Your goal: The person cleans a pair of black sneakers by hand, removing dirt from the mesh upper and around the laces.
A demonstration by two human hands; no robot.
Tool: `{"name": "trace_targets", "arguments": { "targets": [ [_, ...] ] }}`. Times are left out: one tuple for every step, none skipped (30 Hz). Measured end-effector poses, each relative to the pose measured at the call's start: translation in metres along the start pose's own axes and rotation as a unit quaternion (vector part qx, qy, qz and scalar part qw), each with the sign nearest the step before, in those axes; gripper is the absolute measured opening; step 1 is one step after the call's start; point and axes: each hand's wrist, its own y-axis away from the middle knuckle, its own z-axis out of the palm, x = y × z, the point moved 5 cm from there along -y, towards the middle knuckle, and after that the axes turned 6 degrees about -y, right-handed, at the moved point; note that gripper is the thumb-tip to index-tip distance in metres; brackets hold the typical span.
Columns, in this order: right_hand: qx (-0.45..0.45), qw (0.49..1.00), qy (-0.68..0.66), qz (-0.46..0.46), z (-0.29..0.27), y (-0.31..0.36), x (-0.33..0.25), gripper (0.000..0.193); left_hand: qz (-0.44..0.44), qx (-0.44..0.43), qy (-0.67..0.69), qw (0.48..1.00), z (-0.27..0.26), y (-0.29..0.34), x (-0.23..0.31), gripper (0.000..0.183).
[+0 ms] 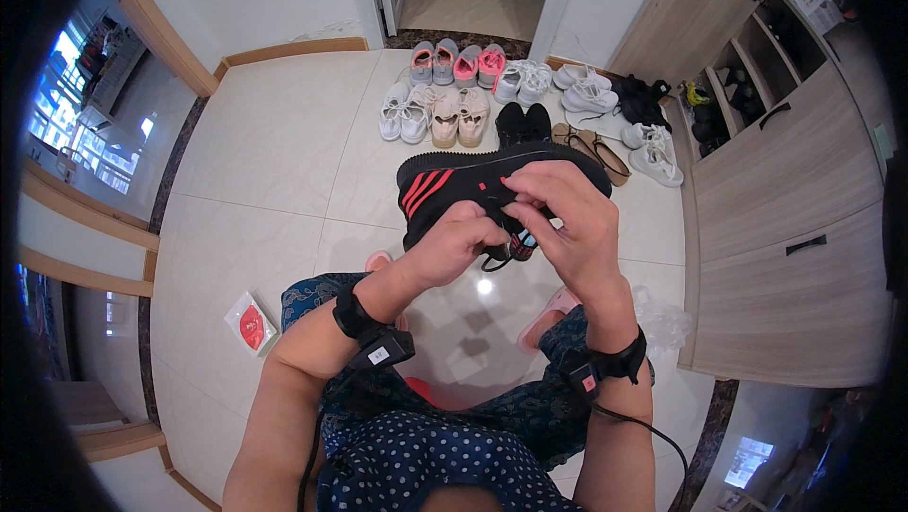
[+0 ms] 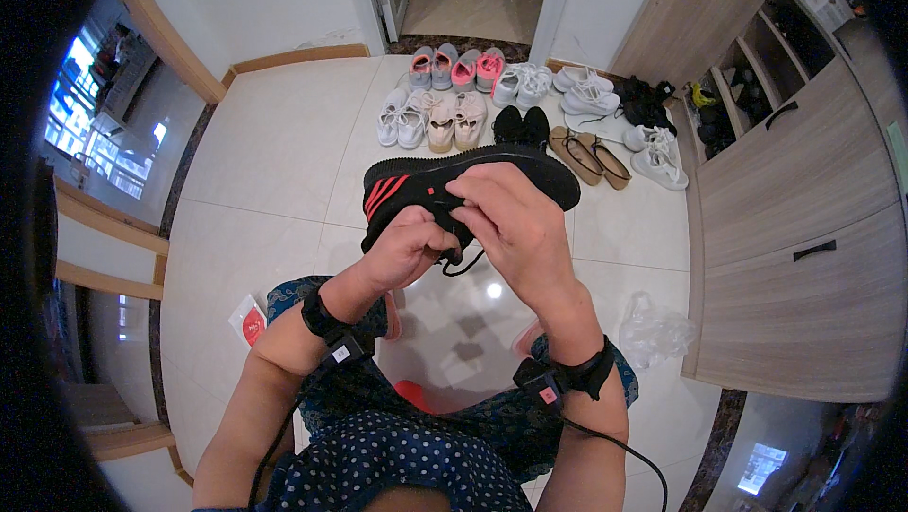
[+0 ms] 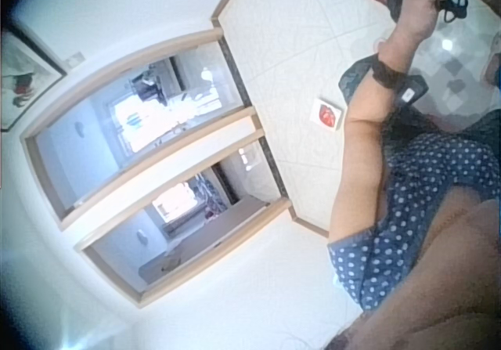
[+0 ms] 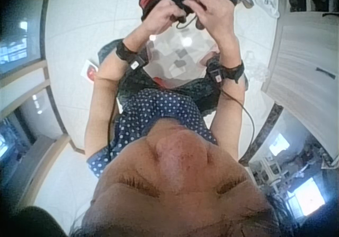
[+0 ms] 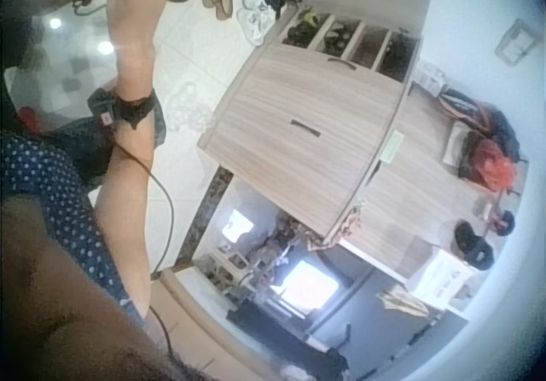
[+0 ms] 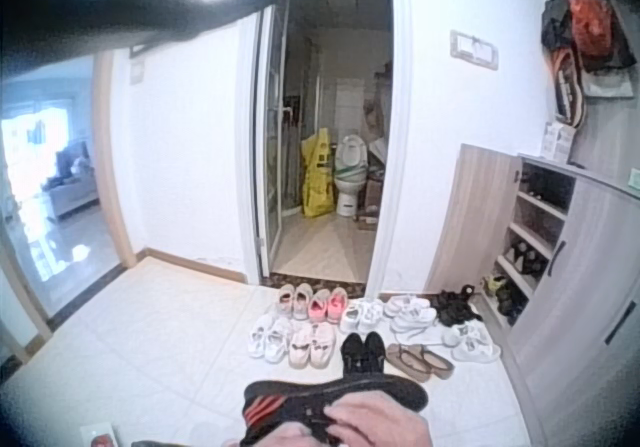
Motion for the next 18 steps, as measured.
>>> {"name": "trace_targets", "arguments": {
  "targets": [
    [0.0, 1.0, 0.0, 0.0, 0.0, 0.0, 0.0, 0.024, -0.02, 0.012, -0.014, 1.0, 0.001, 0.001, 0.001, 0.014],
    [-0.013, 1.0, 0.014, -0.005, 0.001, -0.001, -0.001, 0.023, -0.039, 0.025, -0.029, 0.998, 0.002, 0.001, 0.003, 0.014],
    [-0.026, 0.999, 0.028, -0.011, 0.003, -0.001, -0.001, 0.023, -0.04, 0.025, -0.029, 0.998, 0.008, 0.001, 0.007, 0.014],
    [-0.026, 0.999, 0.028, -0.011, 0.004, 0.0, 0.0, 0.023, -0.028, 0.037, -0.077, 0.996, 0.013, 0.0, 0.012, 0.014],
    [-0.035, 0.999, 0.034, -0.009, 0.007, 0.001, 0.001, 0.021, -0.016, 0.05, -0.126, 0.991, 0.016, 0.0, 0.015, 0.014],
    [-0.043, 0.998, 0.04, -0.007, 0.01, 0.002, 0.002, 0.018, -0.016, 0.05, -0.127, 0.991, 0.013, 0.0, 0.014, 0.014],
    [-0.042, 0.998, 0.04, -0.008, 0.011, 0.003, 0.003, 0.018, -0.039, 0.036, -0.136, 0.989, 0.009, -0.001, 0.009, 0.015],
    [-0.047, 0.997, 0.061, -0.02, 0.012, 0.004, 0.004, 0.017, -0.063, 0.02, -0.144, 0.987, 0.008, -0.001, 0.005, 0.016],
    [-0.051, 0.995, 0.082, -0.032, 0.014, 0.004, 0.003, 0.015, -0.063, 0.019, -0.144, 0.987, 0.008, -0.002, 0.005, 0.016],
    [-0.04, 0.995, 0.084, -0.042, 0.014, 0.003, 0.002, 0.013, -0.071, 0.033, -0.152, 0.985, 0.008, -0.002, 0.005, 0.017],
    [-0.039, 0.995, 0.083, -0.042, 0.014, 0.003, 0.002, 0.013, -0.08, 0.05, -0.16, 0.983, 0.006, -0.002, 0.006, 0.018],
    [-0.029, 0.996, 0.071, -0.052, 0.012, 0.002, 0.001, 0.013, -0.08, 0.05, -0.16, 0.983, 0.007, -0.002, 0.007, 0.018],
    [-0.019, 0.996, 0.059, -0.062, 0.011, 0.002, 0.0, 0.014, -0.061, 0.049, -0.154, 0.985, 0.007, -0.002, 0.009, 0.018],
    [-0.02, 0.996, 0.059, -0.063, 0.011, 0.002, 0.002, 0.014, -0.041, 0.048, -0.146, 0.987, 0.008, -0.003, 0.012, 0.017],
    [-0.004, 0.998, 0.032, -0.062, 0.009, 0.004, 0.004, 0.015, -0.04, 0.048, -0.145, 0.987, 0.007, -0.003, 0.013, 0.017],
    [0.013, 0.998, 0.005, -0.061, 0.007, 0.005, 0.005, 0.017, -0.008, 0.048, -0.212, 0.976, 0.004, -0.003, 0.016, 0.02],
    [0.011, 0.998, 0.004, -0.062, 0.009, 0.005, 0.003, 0.017, 0.024, 0.049, -0.277, 0.959, 0.002, -0.003, 0.018, 0.022],
    [0.051, 0.995, -0.081, -0.028, 0.007, 0.005, 0.004, 0.013, -0.014, 0.105, -0.055, 0.993, -0.006, -0.008, 0.004, 0.018]
  ]
}}
